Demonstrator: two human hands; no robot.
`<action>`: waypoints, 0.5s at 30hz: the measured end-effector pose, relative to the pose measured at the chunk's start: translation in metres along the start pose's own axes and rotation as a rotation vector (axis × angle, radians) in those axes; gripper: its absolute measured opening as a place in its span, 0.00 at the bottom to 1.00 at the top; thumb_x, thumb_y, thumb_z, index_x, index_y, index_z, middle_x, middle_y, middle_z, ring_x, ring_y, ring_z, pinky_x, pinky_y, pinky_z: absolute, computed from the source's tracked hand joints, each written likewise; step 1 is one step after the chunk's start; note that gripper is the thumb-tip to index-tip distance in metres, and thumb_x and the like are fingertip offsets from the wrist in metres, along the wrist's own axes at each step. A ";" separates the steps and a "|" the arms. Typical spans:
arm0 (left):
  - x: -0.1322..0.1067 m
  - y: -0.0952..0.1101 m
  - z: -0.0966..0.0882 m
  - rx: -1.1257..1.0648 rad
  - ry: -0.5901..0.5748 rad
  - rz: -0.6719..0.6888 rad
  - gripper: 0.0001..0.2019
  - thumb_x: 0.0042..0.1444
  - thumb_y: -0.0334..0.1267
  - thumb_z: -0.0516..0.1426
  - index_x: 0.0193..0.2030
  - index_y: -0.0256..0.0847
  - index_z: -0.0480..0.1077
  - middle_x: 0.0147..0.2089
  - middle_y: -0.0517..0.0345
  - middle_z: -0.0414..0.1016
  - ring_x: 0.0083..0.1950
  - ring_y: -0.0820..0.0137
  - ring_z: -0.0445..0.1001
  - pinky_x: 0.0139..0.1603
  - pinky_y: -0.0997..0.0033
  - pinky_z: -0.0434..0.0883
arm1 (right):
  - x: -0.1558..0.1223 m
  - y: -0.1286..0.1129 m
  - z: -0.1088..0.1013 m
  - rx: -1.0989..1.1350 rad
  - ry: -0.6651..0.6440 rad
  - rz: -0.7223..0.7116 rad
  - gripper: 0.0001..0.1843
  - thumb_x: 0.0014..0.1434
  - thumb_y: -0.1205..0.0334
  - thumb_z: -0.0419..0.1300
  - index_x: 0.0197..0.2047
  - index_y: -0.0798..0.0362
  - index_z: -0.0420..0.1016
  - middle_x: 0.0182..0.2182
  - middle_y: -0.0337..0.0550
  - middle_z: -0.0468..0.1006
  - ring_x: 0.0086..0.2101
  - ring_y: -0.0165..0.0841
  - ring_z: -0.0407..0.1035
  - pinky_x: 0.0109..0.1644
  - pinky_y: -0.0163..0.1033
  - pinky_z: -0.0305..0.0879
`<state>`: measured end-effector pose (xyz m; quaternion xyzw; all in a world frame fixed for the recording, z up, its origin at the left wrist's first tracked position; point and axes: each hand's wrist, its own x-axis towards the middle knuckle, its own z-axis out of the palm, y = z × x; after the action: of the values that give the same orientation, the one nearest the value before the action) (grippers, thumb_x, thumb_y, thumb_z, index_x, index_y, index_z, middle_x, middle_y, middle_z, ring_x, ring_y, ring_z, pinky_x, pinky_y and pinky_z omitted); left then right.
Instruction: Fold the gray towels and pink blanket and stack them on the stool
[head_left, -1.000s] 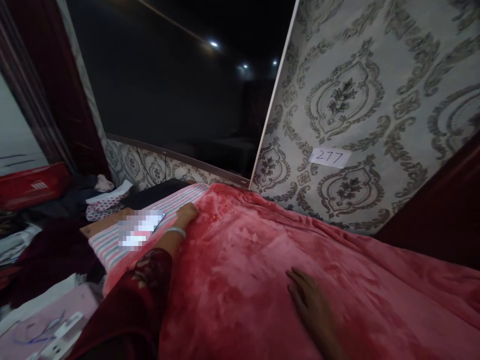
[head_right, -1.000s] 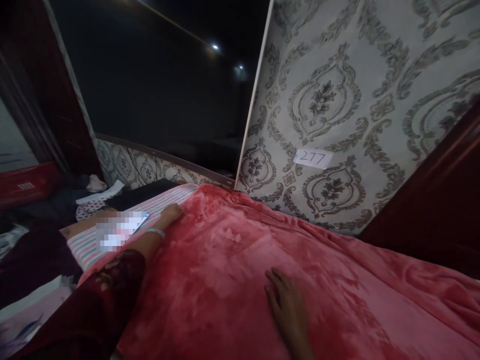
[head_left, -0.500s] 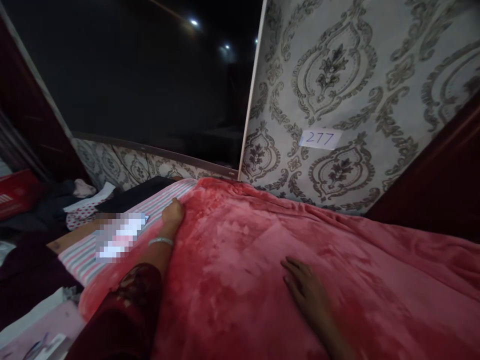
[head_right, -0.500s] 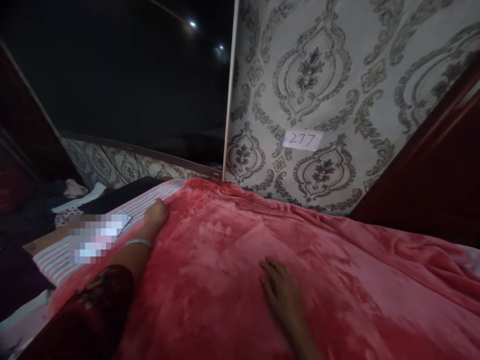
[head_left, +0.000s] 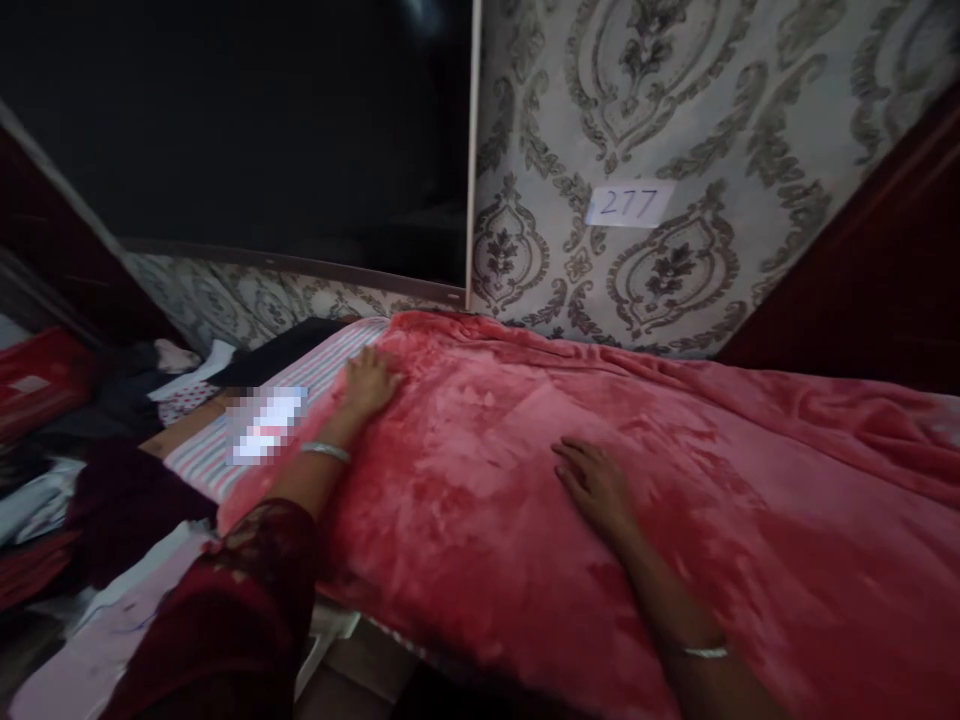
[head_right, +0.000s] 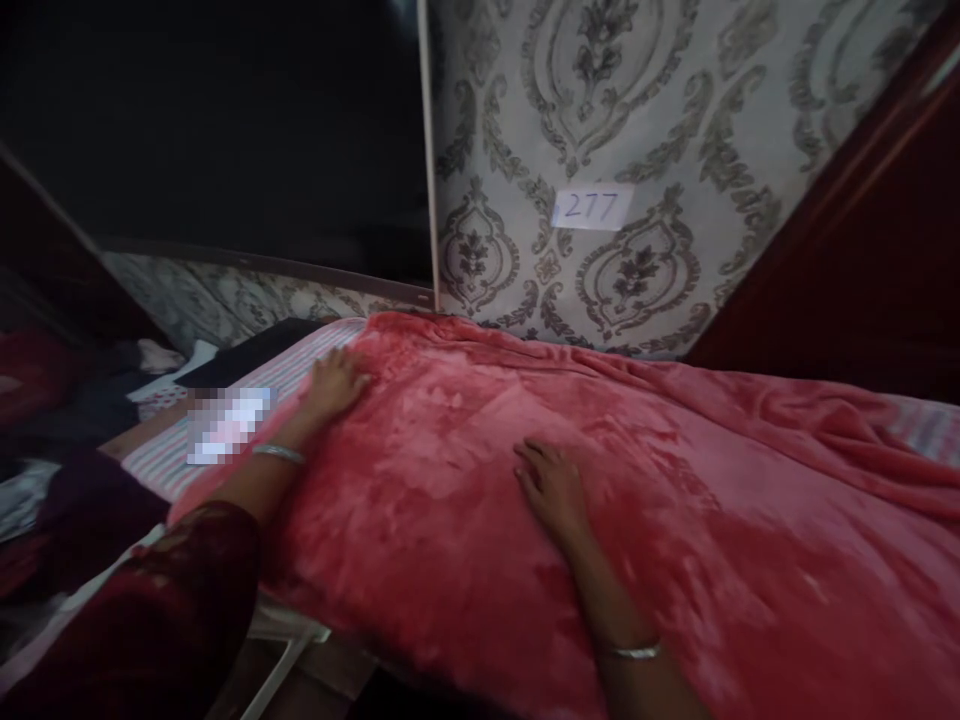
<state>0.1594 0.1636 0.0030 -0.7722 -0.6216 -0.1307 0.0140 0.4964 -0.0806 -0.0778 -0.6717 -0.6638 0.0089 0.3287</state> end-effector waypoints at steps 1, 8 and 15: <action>-0.005 0.002 0.005 0.034 -0.014 0.064 0.27 0.67 0.48 0.51 0.70 0.43 0.61 0.76 0.43 0.51 0.77 0.49 0.46 0.73 0.39 0.46 | -0.001 0.002 0.001 0.001 0.005 -0.010 0.24 0.67 0.52 0.49 0.55 0.51 0.79 0.55 0.54 0.78 0.55 0.47 0.71 0.60 0.60 0.67; -0.022 -0.002 0.034 0.050 -0.151 0.034 0.31 0.68 0.55 0.42 0.74 0.45 0.56 0.77 0.47 0.51 0.77 0.50 0.46 0.73 0.38 0.44 | -0.003 0.028 0.016 -0.021 0.008 -0.046 0.28 0.66 0.45 0.48 0.53 0.52 0.80 0.55 0.53 0.78 0.54 0.48 0.72 0.59 0.60 0.68; -0.019 -0.008 0.032 0.028 -0.192 0.053 0.34 0.67 0.58 0.43 0.74 0.44 0.54 0.78 0.44 0.47 0.78 0.50 0.44 0.74 0.40 0.43 | -0.006 0.036 0.021 -0.011 0.003 -0.028 0.28 0.65 0.43 0.48 0.55 0.50 0.79 0.56 0.51 0.78 0.55 0.47 0.71 0.61 0.58 0.66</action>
<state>0.1540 0.1532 -0.0336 -0.7972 -0.6010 -0.0469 -0.0313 0.5184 -0.0737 -0.1128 -0.6641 -0.6728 -0.0006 0.3261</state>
